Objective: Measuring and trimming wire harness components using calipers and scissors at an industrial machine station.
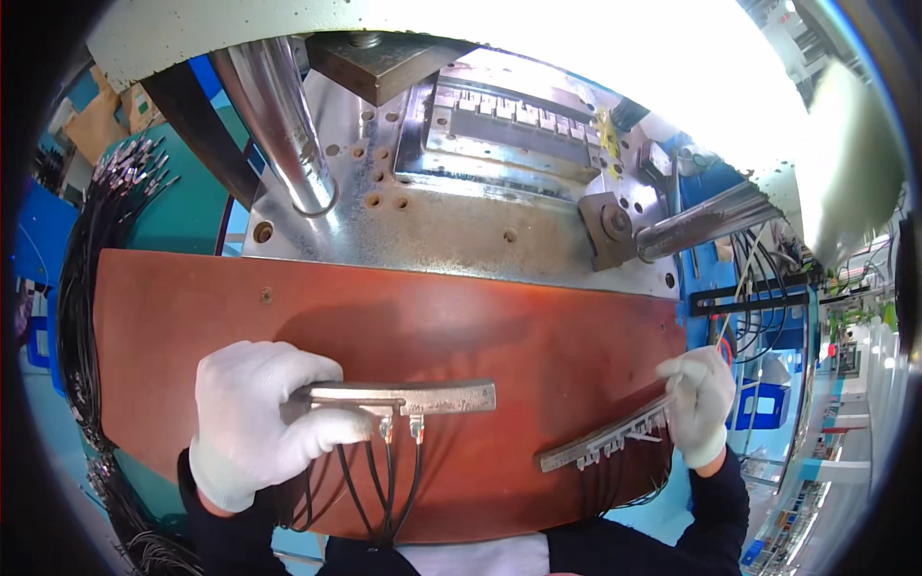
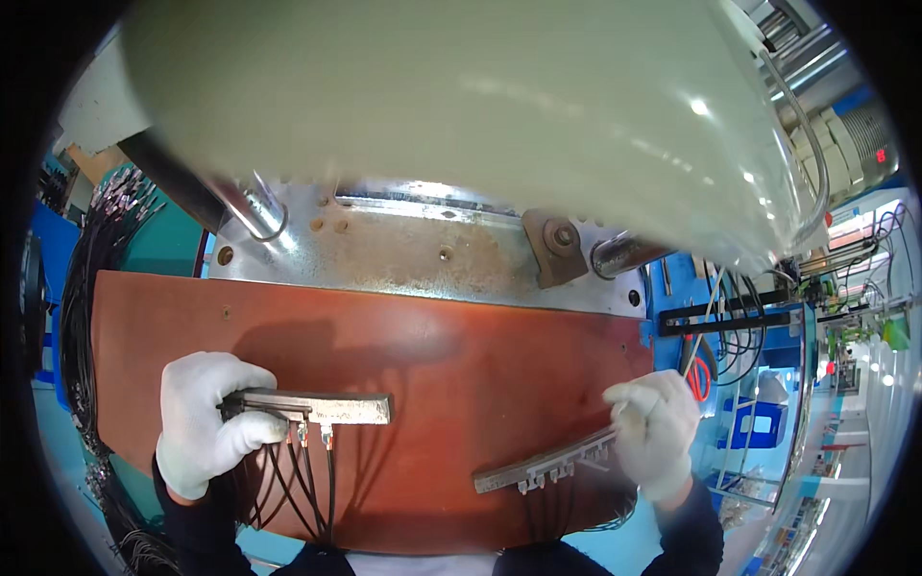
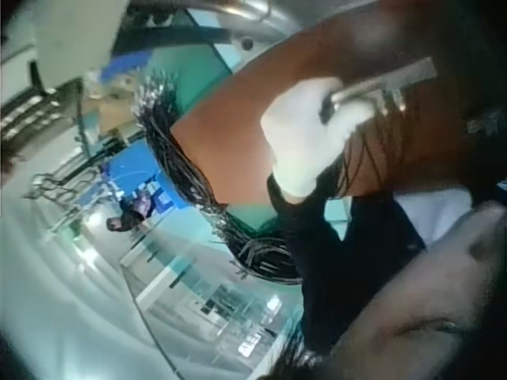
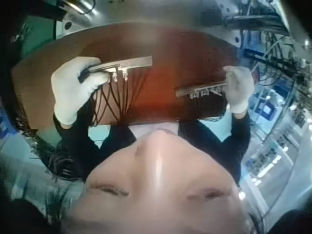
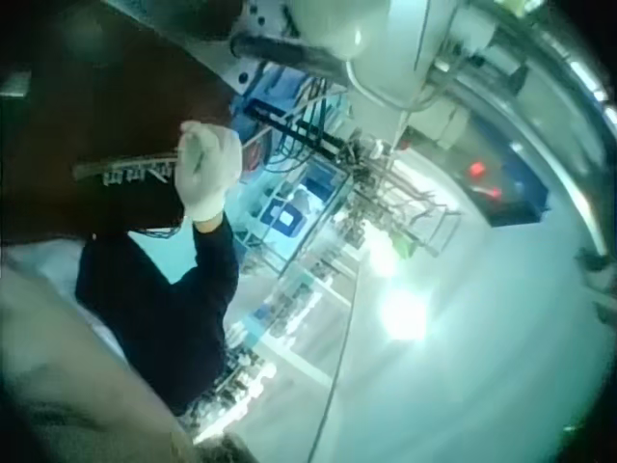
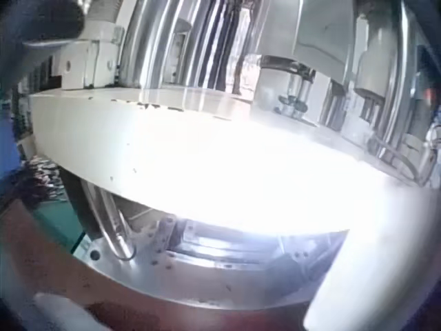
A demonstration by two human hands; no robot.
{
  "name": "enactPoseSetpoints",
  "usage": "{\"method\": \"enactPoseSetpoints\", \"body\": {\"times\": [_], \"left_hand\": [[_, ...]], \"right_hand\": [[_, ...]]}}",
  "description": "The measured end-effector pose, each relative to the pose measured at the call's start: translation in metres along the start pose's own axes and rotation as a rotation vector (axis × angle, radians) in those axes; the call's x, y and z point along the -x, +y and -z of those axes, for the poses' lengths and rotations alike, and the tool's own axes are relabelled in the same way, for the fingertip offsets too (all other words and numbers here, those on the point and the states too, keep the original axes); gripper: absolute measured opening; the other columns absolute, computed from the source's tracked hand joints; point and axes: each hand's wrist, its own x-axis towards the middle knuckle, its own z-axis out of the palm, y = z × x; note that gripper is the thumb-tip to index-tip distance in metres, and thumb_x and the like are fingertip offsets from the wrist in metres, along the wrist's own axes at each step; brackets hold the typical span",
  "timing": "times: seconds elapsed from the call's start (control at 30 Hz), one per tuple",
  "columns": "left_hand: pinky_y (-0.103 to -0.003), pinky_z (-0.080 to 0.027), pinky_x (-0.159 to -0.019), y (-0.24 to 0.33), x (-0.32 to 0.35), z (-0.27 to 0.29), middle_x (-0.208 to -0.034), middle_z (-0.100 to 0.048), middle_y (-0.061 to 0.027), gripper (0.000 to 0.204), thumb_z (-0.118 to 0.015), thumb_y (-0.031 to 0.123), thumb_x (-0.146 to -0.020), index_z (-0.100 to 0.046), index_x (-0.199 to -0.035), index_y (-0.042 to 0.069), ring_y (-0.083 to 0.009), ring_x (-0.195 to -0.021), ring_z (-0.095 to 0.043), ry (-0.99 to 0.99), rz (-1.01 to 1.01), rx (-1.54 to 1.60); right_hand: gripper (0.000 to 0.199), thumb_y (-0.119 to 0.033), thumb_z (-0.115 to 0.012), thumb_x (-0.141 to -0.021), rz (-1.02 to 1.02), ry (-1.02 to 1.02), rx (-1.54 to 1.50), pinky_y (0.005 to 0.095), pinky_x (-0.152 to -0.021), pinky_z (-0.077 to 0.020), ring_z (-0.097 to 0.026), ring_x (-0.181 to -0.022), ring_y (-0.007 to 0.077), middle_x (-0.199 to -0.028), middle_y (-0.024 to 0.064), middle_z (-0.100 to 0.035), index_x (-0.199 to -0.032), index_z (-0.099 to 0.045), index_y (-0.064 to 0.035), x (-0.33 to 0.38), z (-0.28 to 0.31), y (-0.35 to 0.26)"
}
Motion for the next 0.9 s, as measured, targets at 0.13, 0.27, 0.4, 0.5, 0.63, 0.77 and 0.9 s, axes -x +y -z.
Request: {"method": "enactPoseSetpoints", "body": {"times": [0.13,0.27,0.4,0.5,0.63,0.77,0.9], "left_hand": [[-0.036,-0.045,-0.053,-0.006,0.0,-0.005,-0.06,-0.06,-0.0079,0.053,-0.077,0.057,-0.065,-0.068,-0.072,0.005,-0.0278,-0.054,-0.06,0.004,-0.016,-0.016],[-0.037,-0.044,-0.051,-0.013,-0.002,-0.016,-0.059,-0.058,-0.0089,0.05,-0.079,0.053,-0.066,-0.066,-0.07,0.005,-0.0289,-0.053,-0.059,0.04,-0.06,0.013],[-0.038,-0.041,-0.048,-0.02,0.001,-0.027,-0.056,-0.054,-0.0107,0.05,-0.081,0.049,-0.064,-0.062,-0.066,0.003,-0.0303,-0.05,-0.056,0.022,-0.021,0.082],[-0.037,-0.042,-0.05,-0.022,0.006,-0.03,-0.057,-0.056,-0.0123,0.056,-0.079,0.055,-0.063,-0.064,-0.069,0.001,-0.0295,-0.052,-0.058,-0.002,0.001,0.119],[-0.038,-0.04,-0.049,-0.024,0.008,-0.029,-0.055,-0.053,-0.0102,0.049,-0.081,0.048,-0.06,-0.061,-0.066,0.003,-0.0285,-0.049,-0.055,-0.022,-0.01,0.098],[-0.039,-0.041,-0.06,-0.021,0.01,-0.027,-0.058,-0.053,-0.0063,0.041,-0.081,0.041,-0.06,-0.06,-0.067,0.006,-0.0268,-0.056,-0.055,-0.049,0.022,0.024],[-0.038,-0.04,-0.067,-0.019,0.015,-0.023,-0.063,-0.053,-0.006,0.036,-0.08,0.036,-0.059,-0.06,-0.068,0.008,-0.0254,-0.063,-0.052,-0.179,0.125,-0.006]], "right_hand": [[0.032,0.003,-0.067,-0.064,0.017,-0.22,-0.134,0.0373,-0.064,-0.0503,-0.061,-0.072,0.0276,-0.079,0.0083,-0.063,-0.091,-0.072,-0.0133,-0.005,-0.004,-0.019],[0.01,-0.009,-0.066,-0.082,-0.286,-0.272,-0.425,0.031,-0.063,-0.0497,-0.062,-0.068,0.021,-0.079,0.0097,-0.062,-0.09,-0.071,-0.0051,0.005,-0.009,-0.022],[0.039,-0.032,-0.058,-0.098,-0.444,-0.107,-0.698,0.0255,-0.061,-0.0477,-0.061,-0.068,0.0157,-0.079,0.0094,-0.061,-0.088,-0.067,0.004,0.019,-0.019,-0.016],[0.053,-0.046,-0.053,-0.099,-0.434,-0.038,-0.748,0.0273,-0.056,-0.0439,-0.056,-0.062,0.0161,-0.074,0.0121,-0.06,-0.083,-0.062,0.0036,0.023,-0.024,-0.009],[0.051,-0.046,-0.052,-0.099,-0.38,-0.011,-0.96,0.0286,-0.052,-0.0404,-0.051,-0.057,0.0181,-0.066,0.0108,-0.057,-0.082,-0.061,0.0009,0.017,-0.03,0.003],[0.038,-0.037,-0.054,-0.1,-0.338,0.035,-1.05,0.022,-0.044,-0.0291,-0.038,-0.051,0.0122,-0.058,0.0018,-0.046,-0.08,-0.058,-0.0047,0.016,-0.034,0.006],[0.037,-0.039,-0.055,-0.099,-0.36,0.054,-1.119,0.0235,-0.045,-0.0285,-0.036,-0.051,0.012,-0.059,0.001,-0.046,-0.084,-0.059,-0.0058,0.015,-0.033,0.004]]}}
